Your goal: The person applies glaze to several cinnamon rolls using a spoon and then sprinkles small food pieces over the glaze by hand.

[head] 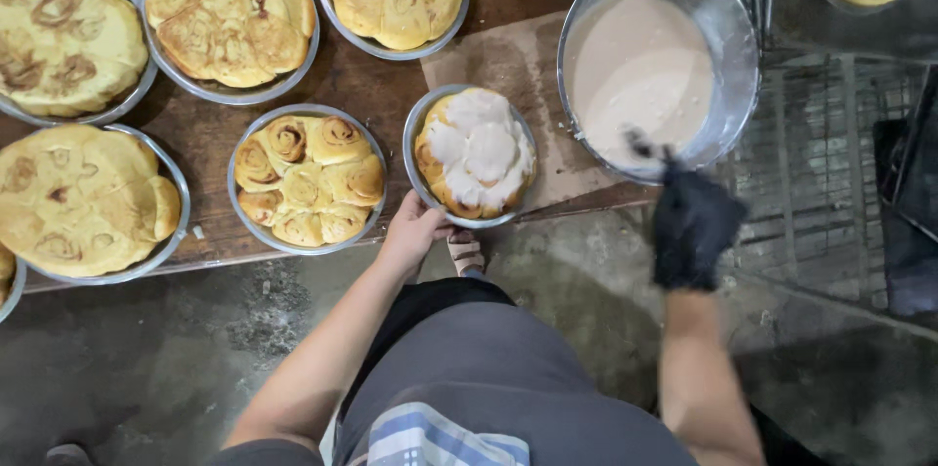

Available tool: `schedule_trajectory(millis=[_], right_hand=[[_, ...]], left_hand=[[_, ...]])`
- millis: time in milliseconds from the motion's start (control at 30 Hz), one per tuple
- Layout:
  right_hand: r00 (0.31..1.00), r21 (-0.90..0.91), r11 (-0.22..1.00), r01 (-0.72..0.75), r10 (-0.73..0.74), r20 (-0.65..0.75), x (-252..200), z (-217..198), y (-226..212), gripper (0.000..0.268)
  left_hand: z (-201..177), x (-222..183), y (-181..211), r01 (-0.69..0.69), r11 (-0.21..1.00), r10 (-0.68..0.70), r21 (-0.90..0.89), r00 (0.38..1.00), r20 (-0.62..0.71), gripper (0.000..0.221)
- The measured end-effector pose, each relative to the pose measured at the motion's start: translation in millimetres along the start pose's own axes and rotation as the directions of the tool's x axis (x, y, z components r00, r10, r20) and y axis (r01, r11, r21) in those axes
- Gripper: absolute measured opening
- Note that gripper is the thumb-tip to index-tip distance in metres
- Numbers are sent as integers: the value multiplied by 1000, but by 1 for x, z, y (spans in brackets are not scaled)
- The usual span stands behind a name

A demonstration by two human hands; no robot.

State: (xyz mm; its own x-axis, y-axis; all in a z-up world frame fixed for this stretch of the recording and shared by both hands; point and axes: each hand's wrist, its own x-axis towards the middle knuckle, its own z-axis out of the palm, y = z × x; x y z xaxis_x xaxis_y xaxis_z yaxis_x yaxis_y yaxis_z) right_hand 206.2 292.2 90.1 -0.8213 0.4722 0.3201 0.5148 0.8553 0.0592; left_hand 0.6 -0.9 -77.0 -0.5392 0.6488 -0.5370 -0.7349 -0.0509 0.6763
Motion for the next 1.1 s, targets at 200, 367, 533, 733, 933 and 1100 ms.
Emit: schedule_trajectory(millis=[200,367,533,733,933,1100], right_hand=[[979,-346,932,103,-34,200,47,62,81,21],[962,-265,941,210,-151,227,73,38,74,13],[968,413,880,234,-251,-12,129,2,12,19],[968,622,756,203,-249,-13,269,80,-57,20],[968,394,919,10,-107,225,375,179,-78,22],[918,112,991,75,-113,381,398,222,-85,28]], left_hand=[[8,2,-29,-105,981,103,-162,994,-21,30],[22,-28,-23,-292,946,280,-141,955,-99,28],[2,-116,-7,-329,936,287,-121,918,-273,40],[-29,-185,23,-461,874,389,-153,853,-347,42],[-93,-185,10,-556,815,463,-159,792,-398,47],[-144,-162,12,-519,840,426,-161,813,-398,45]])
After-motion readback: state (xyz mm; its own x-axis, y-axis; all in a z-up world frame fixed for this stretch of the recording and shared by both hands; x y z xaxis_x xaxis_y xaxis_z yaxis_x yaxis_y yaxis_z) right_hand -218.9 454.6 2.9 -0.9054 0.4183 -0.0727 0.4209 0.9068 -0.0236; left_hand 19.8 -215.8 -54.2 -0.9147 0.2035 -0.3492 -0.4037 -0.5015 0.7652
